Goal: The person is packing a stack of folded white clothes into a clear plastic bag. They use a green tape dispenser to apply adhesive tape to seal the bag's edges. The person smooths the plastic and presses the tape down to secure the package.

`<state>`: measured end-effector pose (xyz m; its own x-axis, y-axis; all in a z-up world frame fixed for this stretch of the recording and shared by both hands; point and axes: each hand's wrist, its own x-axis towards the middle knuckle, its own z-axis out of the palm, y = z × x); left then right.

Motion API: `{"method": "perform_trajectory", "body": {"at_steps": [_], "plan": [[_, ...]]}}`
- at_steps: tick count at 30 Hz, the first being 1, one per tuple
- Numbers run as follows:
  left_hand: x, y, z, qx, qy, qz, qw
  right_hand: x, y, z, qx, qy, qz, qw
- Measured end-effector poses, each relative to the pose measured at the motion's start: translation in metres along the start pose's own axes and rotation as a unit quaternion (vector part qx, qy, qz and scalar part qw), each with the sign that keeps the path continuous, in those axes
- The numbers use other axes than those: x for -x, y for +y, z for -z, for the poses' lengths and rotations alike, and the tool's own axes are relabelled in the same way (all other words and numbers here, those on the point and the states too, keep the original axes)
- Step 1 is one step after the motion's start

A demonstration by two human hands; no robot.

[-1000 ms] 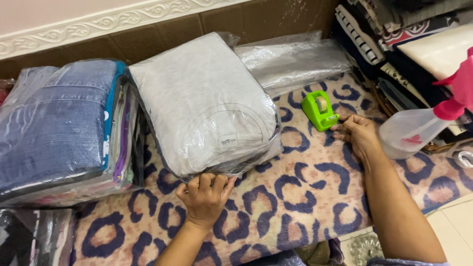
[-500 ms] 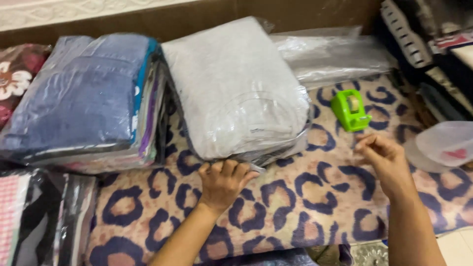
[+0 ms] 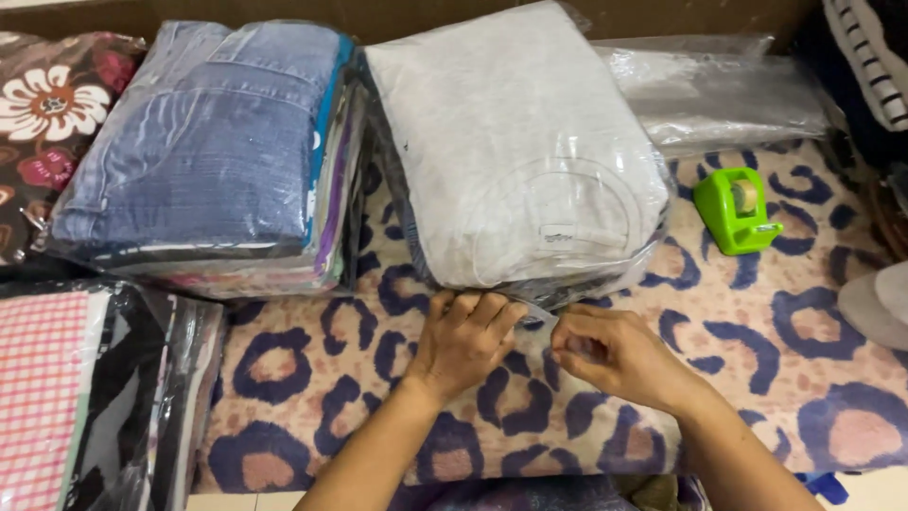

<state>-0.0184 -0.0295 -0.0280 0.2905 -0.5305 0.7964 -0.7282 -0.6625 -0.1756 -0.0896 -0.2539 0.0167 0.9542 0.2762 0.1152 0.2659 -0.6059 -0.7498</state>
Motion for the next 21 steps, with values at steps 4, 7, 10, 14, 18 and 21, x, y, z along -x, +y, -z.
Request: {"method": "perform_trajectory", "body": {"at_steps": [4, 7, 10, 14, 18, 21], "plan": [[0.0, -0.001, -0.001, 0.009, 0.016, 0.0, 1.0, -0.001, 0.012, -0.012, 0.04, 0.045, -0.013, 0.998], [0.0, 0.0, -0.003, 0.0, 0.027, 0.0, 1.0, -0.001, 0.017, -0.018, 0.06, 0.091, -0.022, 0.994], [0.002, 0.0, -0.004, -0.002, 0.027, -0.003, 1.0, 0.001, 0.025, -0.027, 0.051, 0.134, -0.015, 0.99], [-0.003, 0.001, 0.001, -0.003, 0.032, -0.003, 0.999, -0.002, 0.024, -0.038, 0.073, 0.2, -0.019, 0.977], [-0.005, 0.002, 0.001, -0.009, 0.034, -0.003, 0.999, -0.005, 0.03, -0.047, 0.118, 0.246, -0.037, 0.961], [-0.007, 0.002, 0.005, -0.006, 0.033, -0.004, 0.999, -0.004, 0.041, -0.056, 0.141, 0.274, -0.045, 0.95]]}}
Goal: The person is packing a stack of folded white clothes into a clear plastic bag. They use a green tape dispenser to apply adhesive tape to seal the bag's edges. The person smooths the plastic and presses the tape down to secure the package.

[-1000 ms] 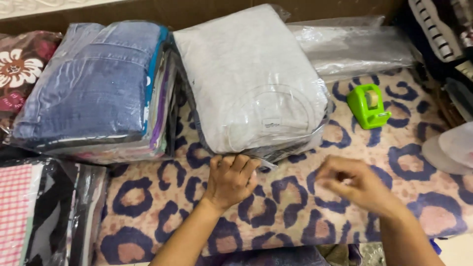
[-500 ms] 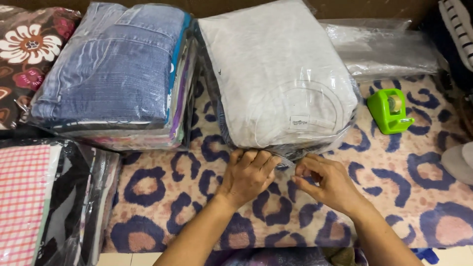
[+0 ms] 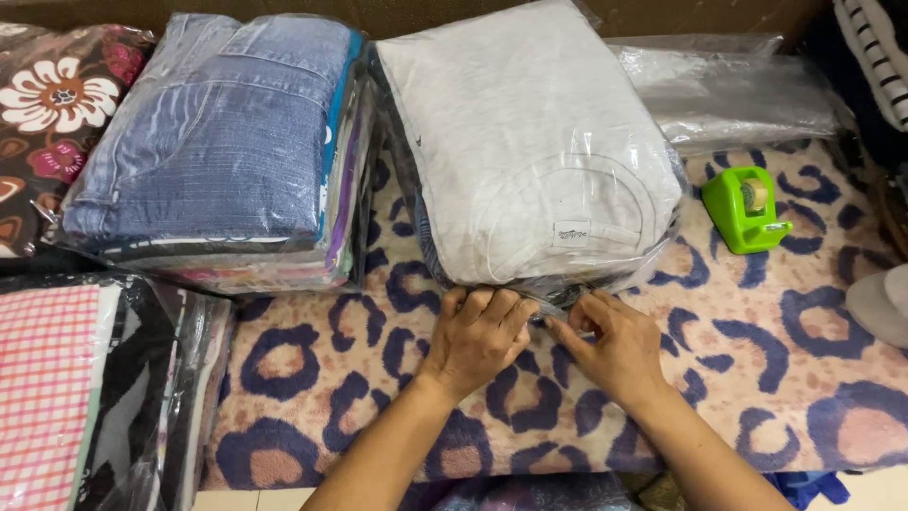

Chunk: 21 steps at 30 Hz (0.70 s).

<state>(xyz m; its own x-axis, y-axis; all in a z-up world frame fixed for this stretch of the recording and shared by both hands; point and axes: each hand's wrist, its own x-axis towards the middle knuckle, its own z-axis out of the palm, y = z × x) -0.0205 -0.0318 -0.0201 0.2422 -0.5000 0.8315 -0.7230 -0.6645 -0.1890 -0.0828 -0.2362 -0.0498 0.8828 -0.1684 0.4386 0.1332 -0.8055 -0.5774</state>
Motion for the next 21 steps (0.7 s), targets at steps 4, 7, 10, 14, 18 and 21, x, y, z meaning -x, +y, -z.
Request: {"method": "perform_trajectory", "body": {"at_steps": [4, 7, 10, 14, 18, 21], "plan": [[0.002, 0.002, -0.003, -0.007, -0.002, 0.0, 1.0, -0.005, -0.015, 0.008, 0.081, 0.017, 0.005, 0.997], [0.004, 0.003, -0.006, -0.003, 0.002, 0.008, 1.0, -0.005, -0.016, 0.005, 0.102, 0.037, -0.012, 0.994], [0.004, 0.005, -0.007, -0.002, 0.005, 0.02, 1.0, -0.006, -0.014, 0.004, 0.107, 0.044, -0.017, 0.993], [0.006, 0.009, -0.013, -0.027, 0.01, 0.035, 0.999, -0.008, -0.014, 0.004, 0.108, 0.052, -0.011, 0.993], [-0.003, 0.013, -0.01, -0.063, 0.027, 0.041, 0.997, -0.006, -0.005, 0.002, 0.129, 0.039, -0.015, 0.991], [0.001, 0.017, -0.015, -0.077, 0.021, 0.046, 0.996, -0.006, -0.003, 0.007, 0.119, 0.016, -0.022, 0.993]]}}
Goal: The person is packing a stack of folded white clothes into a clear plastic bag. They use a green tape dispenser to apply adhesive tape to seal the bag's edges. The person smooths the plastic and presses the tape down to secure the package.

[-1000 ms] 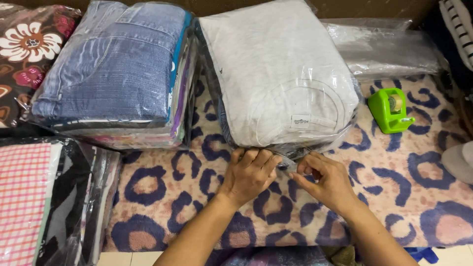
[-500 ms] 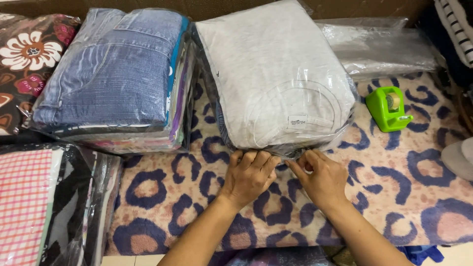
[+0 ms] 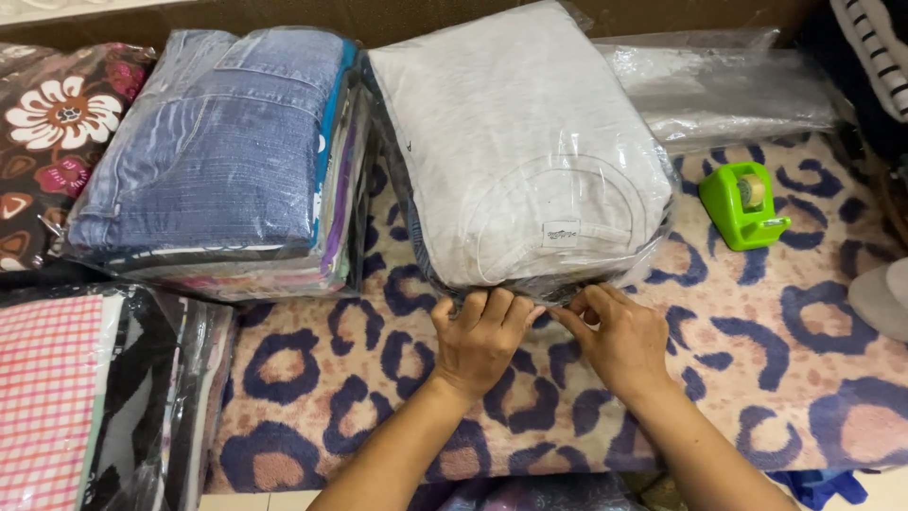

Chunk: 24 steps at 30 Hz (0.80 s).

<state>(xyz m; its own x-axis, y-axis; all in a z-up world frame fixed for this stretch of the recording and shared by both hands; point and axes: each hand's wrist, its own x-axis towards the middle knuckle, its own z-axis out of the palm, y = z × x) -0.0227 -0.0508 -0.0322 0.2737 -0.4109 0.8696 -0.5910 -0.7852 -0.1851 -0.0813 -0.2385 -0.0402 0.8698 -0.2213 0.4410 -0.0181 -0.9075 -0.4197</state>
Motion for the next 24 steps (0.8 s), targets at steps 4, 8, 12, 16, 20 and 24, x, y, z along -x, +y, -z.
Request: {"method": "perform_trajectory", "body": {"at_steps": [4, 8, 12, 16, 20, 24], "plan": [[0.003, 0.001, -0.002, -0.006, -0.004, -0.004, 1.0, 0.003, 0.007, -0.001, -0.004, -0.011, -0.018, 1.0], [0.001, 0.002, -0.001, -0.009, -0.004, -0.007, 1.0, 0.004, 0.005, -0.005, 0.013, 0.014, -0.016, 1.0], [0.0, 0.004, -0.001, -0.022, -0.002, -0.009, 1.0, 0.0, 0.005, -0.01, 0.08, 0.082, 0.028, 0.993], [-0.001, 0.003, 0.0, -0.023, -0.002, -0.011, 1.0, 0.003, -0.003, -0.004, 0.162, 0.134, 0.063, 0.976], [0.001, 0.004, -0.001, -0.025, -0.004, -0.009, 1.0, 0.005, 0.007, -0.004, 0.182, 0.165, 0.08, 0.966], [0.002, 0.003, -0.003, -0.026, -0.004, -0.011, 1.0, 0.004, 0.016, -0.011, 0.17, 0.176, 0.085, 0.966]]}}
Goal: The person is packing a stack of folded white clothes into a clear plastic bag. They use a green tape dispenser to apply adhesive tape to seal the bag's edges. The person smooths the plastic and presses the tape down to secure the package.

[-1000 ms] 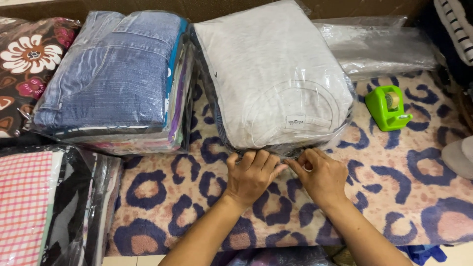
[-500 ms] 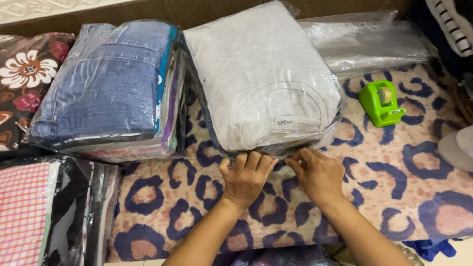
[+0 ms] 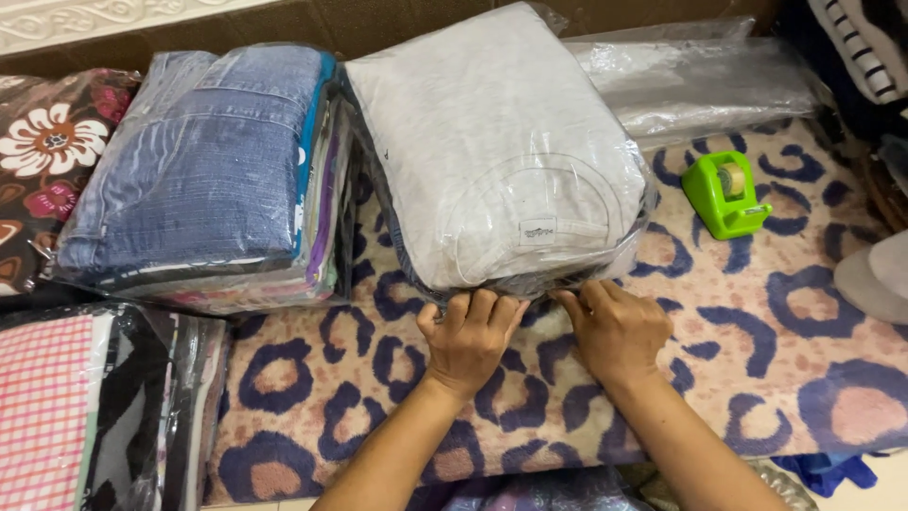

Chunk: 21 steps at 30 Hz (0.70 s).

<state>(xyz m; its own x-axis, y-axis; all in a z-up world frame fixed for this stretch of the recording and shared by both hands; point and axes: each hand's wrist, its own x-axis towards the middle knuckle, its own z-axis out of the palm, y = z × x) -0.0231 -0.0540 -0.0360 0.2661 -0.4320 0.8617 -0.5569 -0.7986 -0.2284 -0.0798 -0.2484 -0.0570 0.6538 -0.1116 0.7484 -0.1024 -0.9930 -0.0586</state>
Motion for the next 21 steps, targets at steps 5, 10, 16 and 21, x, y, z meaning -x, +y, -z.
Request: {"method": "perform_trajectory", "body": {"at_steps": [5, 10, 16, 21], "plan": [[0.004, 0.002, -0.005, -0.001, 0.009, 0.004, 1.0, 0.004, 0.008, 0.007, -0.001, 0.001, -0.01, 1.0], [0.006, 0.002, -0.007, 0.005, 0.017, 0.007, 1.0, 0.014, 0.008, 0.012, -0.097, -0.048, -0.021, 0.994], [0.001, -0.003, -0.002, 0.013, 0.034, 0.005, 0.999, 0.002, -0.001, 0.001, -0.216, -0.129, -0.057, 0.966], [0.01, -0.022, 0.002, 0.116, 0.013, -0.029, 0.993, 0.008, -0.003, 0.004, -0.217, -0.192, -0.119, 0.95]]}}
